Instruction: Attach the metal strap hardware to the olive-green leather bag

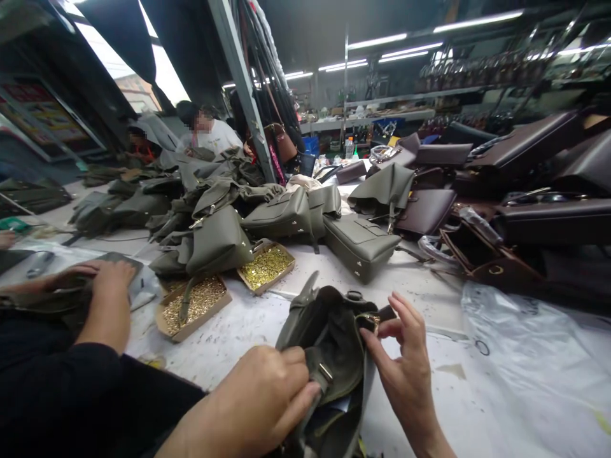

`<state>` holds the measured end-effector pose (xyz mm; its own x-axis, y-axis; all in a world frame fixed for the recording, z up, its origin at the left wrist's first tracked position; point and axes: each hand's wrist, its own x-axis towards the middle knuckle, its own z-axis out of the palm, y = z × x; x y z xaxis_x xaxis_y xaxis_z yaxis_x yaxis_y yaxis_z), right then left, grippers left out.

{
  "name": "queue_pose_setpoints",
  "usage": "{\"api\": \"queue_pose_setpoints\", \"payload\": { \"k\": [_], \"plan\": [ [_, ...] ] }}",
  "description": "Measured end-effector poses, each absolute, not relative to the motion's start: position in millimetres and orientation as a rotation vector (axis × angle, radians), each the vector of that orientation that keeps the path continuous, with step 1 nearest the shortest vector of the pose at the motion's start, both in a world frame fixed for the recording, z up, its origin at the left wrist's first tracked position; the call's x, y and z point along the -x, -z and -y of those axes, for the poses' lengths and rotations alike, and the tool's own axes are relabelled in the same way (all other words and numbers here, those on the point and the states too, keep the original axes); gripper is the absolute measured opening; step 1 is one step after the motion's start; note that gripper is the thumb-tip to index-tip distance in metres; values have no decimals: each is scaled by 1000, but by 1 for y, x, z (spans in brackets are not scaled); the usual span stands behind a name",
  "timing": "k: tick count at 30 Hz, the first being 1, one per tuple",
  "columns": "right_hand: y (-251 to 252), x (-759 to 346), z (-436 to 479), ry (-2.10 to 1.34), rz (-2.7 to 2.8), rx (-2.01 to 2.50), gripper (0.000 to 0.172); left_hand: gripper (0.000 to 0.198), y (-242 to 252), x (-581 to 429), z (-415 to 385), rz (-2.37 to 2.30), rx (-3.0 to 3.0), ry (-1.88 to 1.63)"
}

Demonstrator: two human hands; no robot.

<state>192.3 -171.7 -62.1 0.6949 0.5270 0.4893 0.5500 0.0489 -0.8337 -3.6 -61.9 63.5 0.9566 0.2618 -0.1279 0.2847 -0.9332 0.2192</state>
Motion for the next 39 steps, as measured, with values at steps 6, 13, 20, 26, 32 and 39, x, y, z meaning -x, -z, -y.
{"api": "queue_pose_setpoints", "payload": {
  "k": [6, 13, 20, 26, 32, 39],
  "plan": [
    [72, -187, 176, -212, 757, 1563, 60, 22, -66, -55, 65, -468, -2868, -37],
    [72, -192, 179, -90, 823, 1446, 52, 19, -37, -77, 45, -568, -2567, -400],
    [70, -197, 181, 193, 1031, 1369, 18, 26, -21, -74, 48, -545, -2428, -356],
    [65, -206, 195, 200, 1337, 1291, 20, 26, -9, -83, 48, -573, -2285, -365],
    [41, -205, 209, 238, 1644, 1258, 19, 28, -8, -84, 46, -595, -2178, -411],
    [33, -188, 211, 290, 1684, 1267, 21, 30, -26, -60, 40, -486, -2234, -211]
  ]
}}
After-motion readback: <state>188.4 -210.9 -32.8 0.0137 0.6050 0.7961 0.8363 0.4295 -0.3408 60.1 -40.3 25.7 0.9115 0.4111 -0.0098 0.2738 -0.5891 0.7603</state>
